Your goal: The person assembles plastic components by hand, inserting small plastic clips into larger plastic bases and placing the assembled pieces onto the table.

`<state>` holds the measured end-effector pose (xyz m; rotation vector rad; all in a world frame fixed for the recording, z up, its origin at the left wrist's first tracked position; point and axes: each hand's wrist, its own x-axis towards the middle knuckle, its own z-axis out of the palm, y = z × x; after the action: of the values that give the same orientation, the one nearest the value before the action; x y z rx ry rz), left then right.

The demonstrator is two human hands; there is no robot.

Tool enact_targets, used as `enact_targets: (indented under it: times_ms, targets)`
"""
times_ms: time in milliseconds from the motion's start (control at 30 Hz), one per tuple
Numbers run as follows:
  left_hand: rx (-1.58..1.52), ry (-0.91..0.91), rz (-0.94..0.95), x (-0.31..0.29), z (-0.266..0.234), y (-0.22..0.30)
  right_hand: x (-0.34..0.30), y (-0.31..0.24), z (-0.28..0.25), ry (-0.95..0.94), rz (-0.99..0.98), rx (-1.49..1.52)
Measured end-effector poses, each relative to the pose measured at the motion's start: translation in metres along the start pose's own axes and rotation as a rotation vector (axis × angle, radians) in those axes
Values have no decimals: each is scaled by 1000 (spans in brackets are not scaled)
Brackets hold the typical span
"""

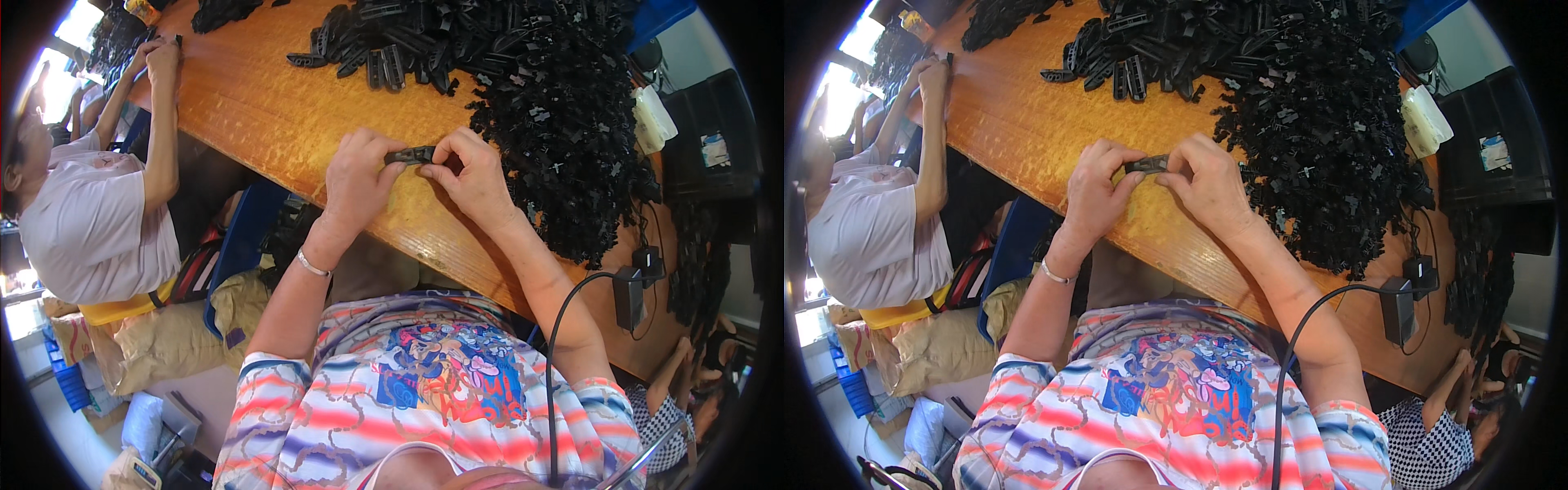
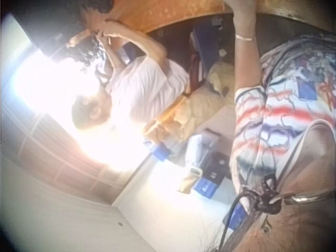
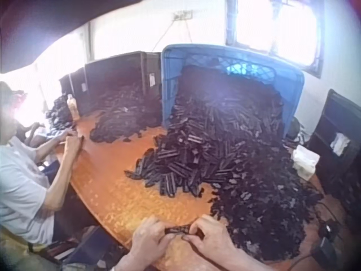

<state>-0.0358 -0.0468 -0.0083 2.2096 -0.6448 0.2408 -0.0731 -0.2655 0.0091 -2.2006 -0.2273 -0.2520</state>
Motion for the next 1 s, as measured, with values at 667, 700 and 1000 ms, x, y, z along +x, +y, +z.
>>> enact_targets:
  times_ms: [667, 700, 1000]
  targets:
    - [-47, -151, 32, 6, -16, -7, 20, -1, -3, -235, -195, -58]
    - [-64, -165, 22, 6, -17, -7, 19, -1, -3, -210, -164, -18]
    - [-66, -289, -148, 35, -16, -2, 52, -3, -21, -421, 367, -191]
